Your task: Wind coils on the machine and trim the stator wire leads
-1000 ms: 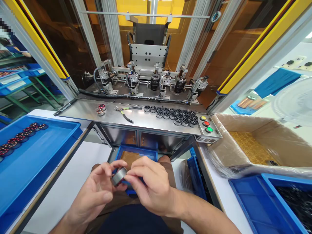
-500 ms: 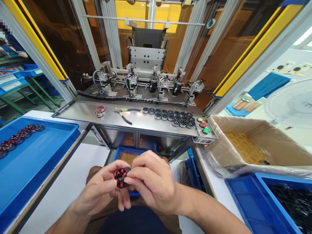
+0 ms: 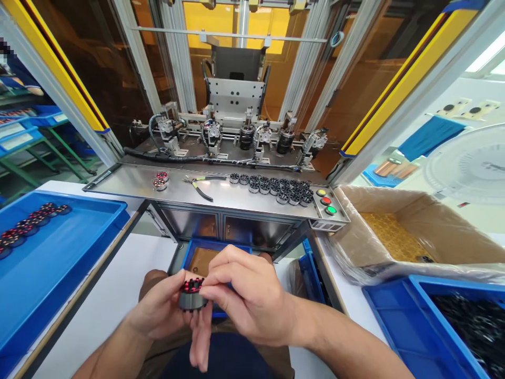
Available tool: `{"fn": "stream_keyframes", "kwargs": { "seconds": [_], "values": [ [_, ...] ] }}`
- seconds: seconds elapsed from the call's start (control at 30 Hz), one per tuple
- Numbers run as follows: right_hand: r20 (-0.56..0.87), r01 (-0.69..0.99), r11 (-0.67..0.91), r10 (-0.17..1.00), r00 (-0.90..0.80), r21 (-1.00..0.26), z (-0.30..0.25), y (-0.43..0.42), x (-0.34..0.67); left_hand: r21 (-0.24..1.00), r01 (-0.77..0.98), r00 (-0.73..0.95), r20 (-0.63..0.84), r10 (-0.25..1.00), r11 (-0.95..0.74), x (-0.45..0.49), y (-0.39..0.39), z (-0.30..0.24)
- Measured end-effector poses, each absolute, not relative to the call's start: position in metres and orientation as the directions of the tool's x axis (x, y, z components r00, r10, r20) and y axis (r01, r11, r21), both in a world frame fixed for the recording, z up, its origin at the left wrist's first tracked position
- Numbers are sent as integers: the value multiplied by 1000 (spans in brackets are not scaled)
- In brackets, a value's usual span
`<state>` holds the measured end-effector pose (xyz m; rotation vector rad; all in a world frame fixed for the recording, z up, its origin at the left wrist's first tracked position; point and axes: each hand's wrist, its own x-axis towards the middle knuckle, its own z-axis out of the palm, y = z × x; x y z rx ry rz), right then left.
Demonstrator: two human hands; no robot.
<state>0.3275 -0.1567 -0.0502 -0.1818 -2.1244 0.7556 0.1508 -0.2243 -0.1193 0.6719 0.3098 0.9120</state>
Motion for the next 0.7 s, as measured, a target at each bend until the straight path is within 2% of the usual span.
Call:
{"fn": "stream_keyframes", "kwargs": {
  "seconds": [0.07,0.2,0.3,0.37,0.43,0.5,0.57,0.6,0.63,0.7],
  "values": [
    [681,-89,836,374,-630,-542,-48,-156,330,675,-646,526,55,849,356,152,-227,-120],
    [681,25,851,437,-588,-524,-49,-158,331,717,-685,246,64,967,127,155,-233,-112],
    [684,36,823,495,-536,-567,-51,-159,329,705,-706,56,138,989,-58,156,-235,-106],
    [684,-4,807,498,-533,-590,-51,-158,327,659,-740,-12,185,983,-133,156,-232,-105],
    [693,-70,802,465,-551,-593,-51,-157,327,641,-761,21,176,984,-99,156,-228,-107],
    [697,-118,800,428,-576,-588,-51,-155,328,661,-742,240,110,965,109,156,-223,-110],
    [696,-123,805,412,-587,-580,-51,-154,330,669,-660,505,60,861,341,156,-221,-114],
    [697,-115,812,408,-590,-573,-51,-153,331,670,-629,573,56,817,395,157,-221,-115],
    [700,-103,821,404,-589,-561,-51,-153,332,673,-624,585,64,809,398,157,-222,-117],
    [704,-69,835,413,-577,-546,-52,-154,333,689,-662,480,88,873,294,157,-225,-117]
  ]
}}
